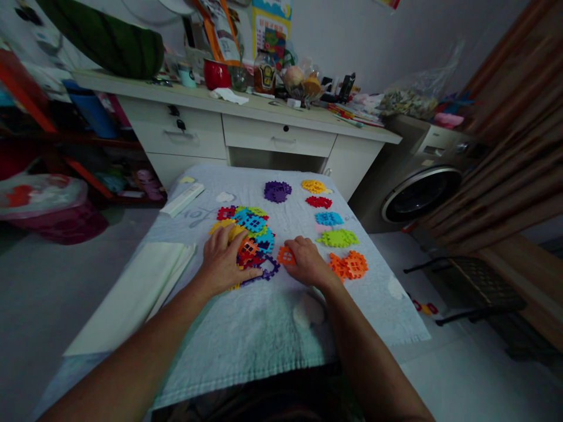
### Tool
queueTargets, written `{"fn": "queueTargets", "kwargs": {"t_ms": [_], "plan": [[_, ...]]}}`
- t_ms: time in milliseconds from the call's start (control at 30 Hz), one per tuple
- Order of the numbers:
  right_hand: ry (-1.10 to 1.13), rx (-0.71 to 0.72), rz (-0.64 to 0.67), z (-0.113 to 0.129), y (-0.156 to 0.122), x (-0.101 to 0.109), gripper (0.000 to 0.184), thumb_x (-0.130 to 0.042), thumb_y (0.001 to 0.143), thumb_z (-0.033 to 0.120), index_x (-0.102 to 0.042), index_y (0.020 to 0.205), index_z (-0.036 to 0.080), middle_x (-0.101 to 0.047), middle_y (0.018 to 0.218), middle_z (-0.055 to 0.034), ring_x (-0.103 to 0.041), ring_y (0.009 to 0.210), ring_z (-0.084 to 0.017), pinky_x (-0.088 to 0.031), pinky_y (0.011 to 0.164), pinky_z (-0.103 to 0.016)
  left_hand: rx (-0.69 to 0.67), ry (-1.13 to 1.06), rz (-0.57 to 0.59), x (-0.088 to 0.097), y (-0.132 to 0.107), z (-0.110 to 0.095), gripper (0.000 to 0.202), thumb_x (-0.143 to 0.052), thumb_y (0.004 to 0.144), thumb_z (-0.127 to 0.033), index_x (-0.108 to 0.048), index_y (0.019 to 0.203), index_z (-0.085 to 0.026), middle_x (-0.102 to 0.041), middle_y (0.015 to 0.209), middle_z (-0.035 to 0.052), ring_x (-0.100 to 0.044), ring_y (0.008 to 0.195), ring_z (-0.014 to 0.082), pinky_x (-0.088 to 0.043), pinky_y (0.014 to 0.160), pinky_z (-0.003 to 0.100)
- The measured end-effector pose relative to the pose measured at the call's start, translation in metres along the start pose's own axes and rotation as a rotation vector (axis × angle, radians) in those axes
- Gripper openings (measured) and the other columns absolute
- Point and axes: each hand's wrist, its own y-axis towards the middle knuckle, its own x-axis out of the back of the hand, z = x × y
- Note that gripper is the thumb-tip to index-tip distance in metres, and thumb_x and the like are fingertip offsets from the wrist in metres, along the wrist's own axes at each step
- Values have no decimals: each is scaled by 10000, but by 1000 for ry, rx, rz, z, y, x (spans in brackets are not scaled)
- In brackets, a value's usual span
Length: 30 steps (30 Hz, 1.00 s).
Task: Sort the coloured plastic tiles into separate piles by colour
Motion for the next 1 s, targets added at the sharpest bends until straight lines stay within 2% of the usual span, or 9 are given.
{"fn": "queueTargets", "kwargs": {"t_ms": [167, 400, 633, 833, 1000], "plan": [[21, -30, -4, -14, -16, 22, 434, -625, 781, 223, -600, 1209, 156, -584, 1093, -112, -522, 1018, -240, -396, 924, -356, -8, 18, 17, -1, 0, 1, 937, -695, 615, -709, -474, 1366, -195, -289, 1497, 197, -247, 1374, 442, -232, 1107, 585], [-5, -168, -109, -54, -55, 52, 450, -647, 785, 259, -602, 1223, 167, -582, 1181, -132, -510, 1119, -274, -380, 985, -410, -7, 34, 1, -3, 1, 2, 872, -695, 639, -674, -474, 1358, -231, -322, 1483, 170, -270, 1365, 419, -252, 1098, 579], [-76, -296, -61, -67, -77, 51, 444, -619, 789, 262, -612, 1221, 159, -597, 1155, -135, -516, 1079, -282, -370, 928, -399, -35, 33, -15, -6, 2, 5, 849, -676, 661, -674, -471, 1356, -230, -335, 1472, 170, -283, 1357, 415, -260, 1099, 570], [-126, -380, -15, -65, -80, 46, 483, -652, 763, 255, -610, 1240, 192, -587, 1174, -130, -503, 1065, -303, -354, 867, -396, -26, 15, -23, -1, 2, 0, 836, -660, 696, -656, -434, 1379, -231, -337, 1465, 162, -294, 1355, 394, -268, 1102, 553], [-141, -393, -23, -61, -77, 49, 494, -680, 753, 296, -618, 1233, 197, -568, 1228, -144, -485, 1096, -328, -353, 870, -420, -5, 5, -40, -2, 3, 1, 812, -629, 739, -640, -405, 1402, -227, -332, 1461, 164, -291, 1364, 385, -267, 1104, 552]]}}
